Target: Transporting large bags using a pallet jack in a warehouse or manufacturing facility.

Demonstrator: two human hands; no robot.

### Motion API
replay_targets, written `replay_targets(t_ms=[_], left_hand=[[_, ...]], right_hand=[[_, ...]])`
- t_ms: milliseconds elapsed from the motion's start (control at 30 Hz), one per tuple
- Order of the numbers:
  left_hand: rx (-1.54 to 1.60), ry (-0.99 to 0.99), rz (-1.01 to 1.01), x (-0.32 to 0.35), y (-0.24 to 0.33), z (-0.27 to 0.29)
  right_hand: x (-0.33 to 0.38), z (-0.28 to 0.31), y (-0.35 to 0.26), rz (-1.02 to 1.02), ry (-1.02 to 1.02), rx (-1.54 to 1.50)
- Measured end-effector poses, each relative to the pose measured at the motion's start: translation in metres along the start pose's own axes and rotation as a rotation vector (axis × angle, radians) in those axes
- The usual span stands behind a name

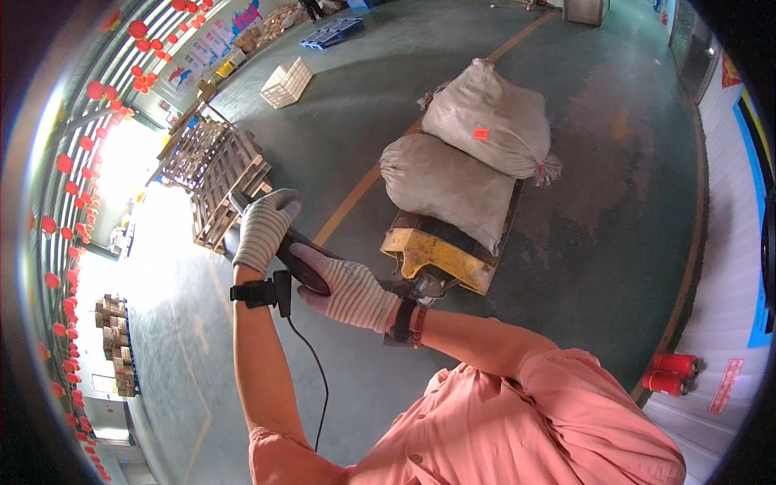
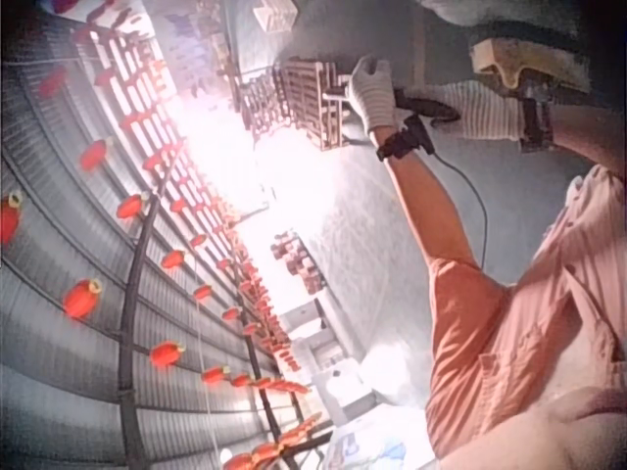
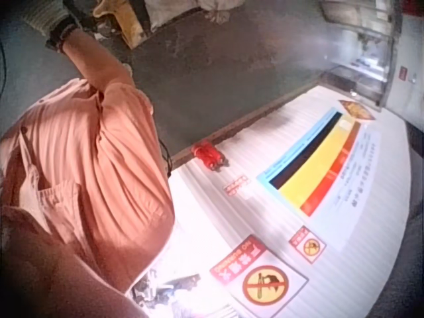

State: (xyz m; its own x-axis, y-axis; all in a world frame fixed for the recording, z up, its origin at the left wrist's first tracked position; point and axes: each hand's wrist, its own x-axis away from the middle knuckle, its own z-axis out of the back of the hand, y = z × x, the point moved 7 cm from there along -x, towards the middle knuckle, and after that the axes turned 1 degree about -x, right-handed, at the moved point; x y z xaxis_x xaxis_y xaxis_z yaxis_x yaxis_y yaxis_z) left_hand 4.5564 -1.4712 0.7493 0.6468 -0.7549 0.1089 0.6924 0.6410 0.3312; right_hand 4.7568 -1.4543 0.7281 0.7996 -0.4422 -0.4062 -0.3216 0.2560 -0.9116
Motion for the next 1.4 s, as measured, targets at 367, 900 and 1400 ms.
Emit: replay_targets(t_ms=[367, 900, 1400], left_hand=[[0.067, -0.023, -0.009, 0.002, -0.022, -0.011], [0.088, 0.068, -0.053, 0.000, -0.044, -0.027], [0.110, 0.251, -0.091, 0.005, -0.024, -0.011]], right_hand=[[0.002, -0.021, 0.022, 0.003, -0.030, -0.021], [0.007, -0.032, 0.042, -0.008, -0.051, -0.090], [0.002, -0.046, 0.065, -0.042, -0.208, -0.101]])
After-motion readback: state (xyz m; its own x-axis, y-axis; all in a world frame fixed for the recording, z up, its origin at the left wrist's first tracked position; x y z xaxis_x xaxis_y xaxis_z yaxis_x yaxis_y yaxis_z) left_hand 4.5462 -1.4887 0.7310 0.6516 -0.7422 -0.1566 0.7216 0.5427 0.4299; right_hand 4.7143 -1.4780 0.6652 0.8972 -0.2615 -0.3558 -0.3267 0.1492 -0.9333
